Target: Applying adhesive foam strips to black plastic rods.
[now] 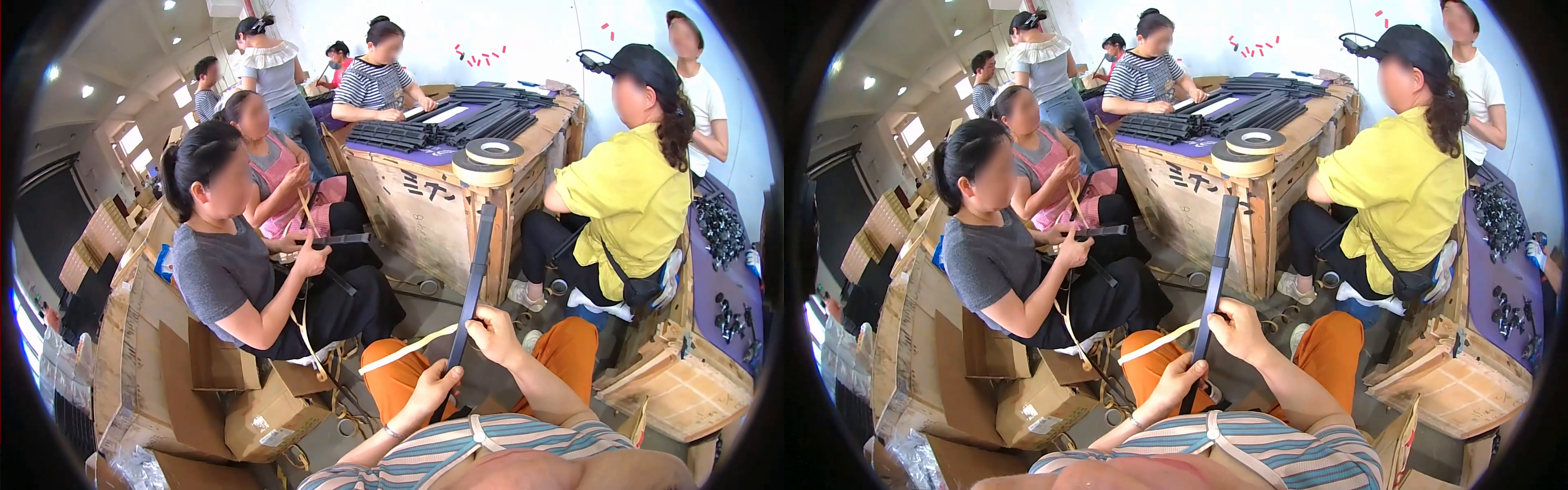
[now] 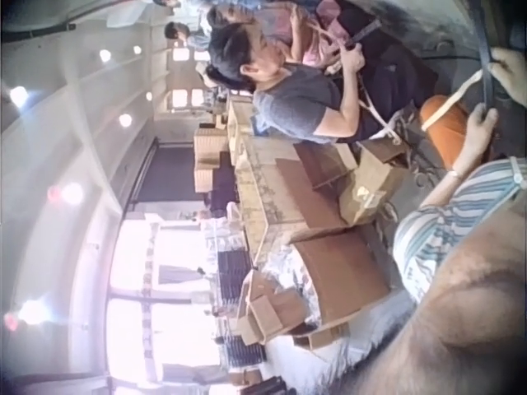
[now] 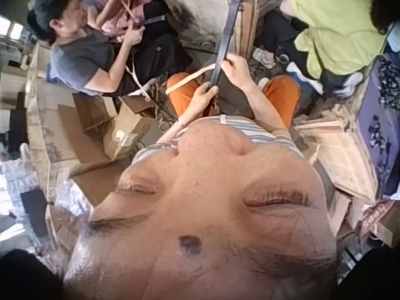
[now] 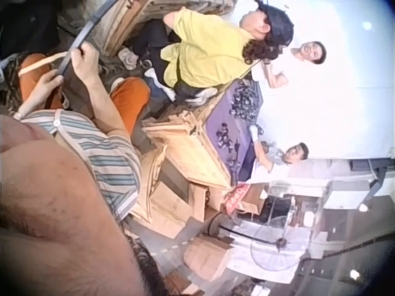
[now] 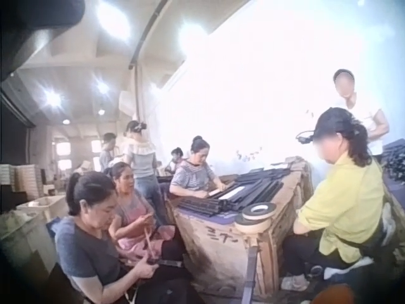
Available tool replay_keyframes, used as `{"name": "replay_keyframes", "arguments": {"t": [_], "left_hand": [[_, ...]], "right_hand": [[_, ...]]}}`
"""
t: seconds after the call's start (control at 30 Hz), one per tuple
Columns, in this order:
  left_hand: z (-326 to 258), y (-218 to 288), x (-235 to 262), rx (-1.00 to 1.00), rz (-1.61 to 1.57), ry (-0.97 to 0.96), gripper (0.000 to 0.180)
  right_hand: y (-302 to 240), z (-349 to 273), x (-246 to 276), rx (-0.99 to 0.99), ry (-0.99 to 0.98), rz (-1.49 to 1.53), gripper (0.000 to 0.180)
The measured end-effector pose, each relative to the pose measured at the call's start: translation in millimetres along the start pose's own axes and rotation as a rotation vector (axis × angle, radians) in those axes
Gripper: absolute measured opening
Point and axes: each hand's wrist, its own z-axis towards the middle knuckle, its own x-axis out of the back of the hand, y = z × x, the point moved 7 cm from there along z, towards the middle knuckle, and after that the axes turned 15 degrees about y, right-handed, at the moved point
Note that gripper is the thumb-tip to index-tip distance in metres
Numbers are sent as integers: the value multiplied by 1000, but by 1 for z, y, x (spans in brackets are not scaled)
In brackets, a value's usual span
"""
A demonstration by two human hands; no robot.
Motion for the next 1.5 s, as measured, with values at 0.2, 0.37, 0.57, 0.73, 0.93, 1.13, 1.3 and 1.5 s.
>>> {"name": "replay_keyframes", "arguments": {"t": [0.2, 0.37, 0.57, 0.73, 0.93, 1.13, 1.3, 1.5], "left_hand": [[-3, 42, 5, -409, 417, 430, 26], [-17, 38, 7, -453, 404, 541, 32], [-28, 41, 14, -419, 144, 510, 19], [-15, 45, 29, -253, -156, 346, 16], [-16, 78, 26, -139, -454, 29, 18], [-19, 83, 32, -135, -427, -1, 17], [-23, 84, 37, -136, -427, 27, 21], [-24, 91, 33, -137, -416, -66, 26]], "right_hand": [[-3, 1, 0, 50, 146, -76, 8], [-20, -9, -7, 51, 161, -74, 6], [-35, -15, -14, 146, -15, -290, 15], [-49, -6, -17, 155, -57, -48, 11], [-73, 2, -7, 194, -97, -71, 11], [-69, -3, 6, 150, -97, -104, 13], [-69, -6, 5, 143, -86, -87, 13], [-66, -4, 8, 132, -77, -90, 14]]}}
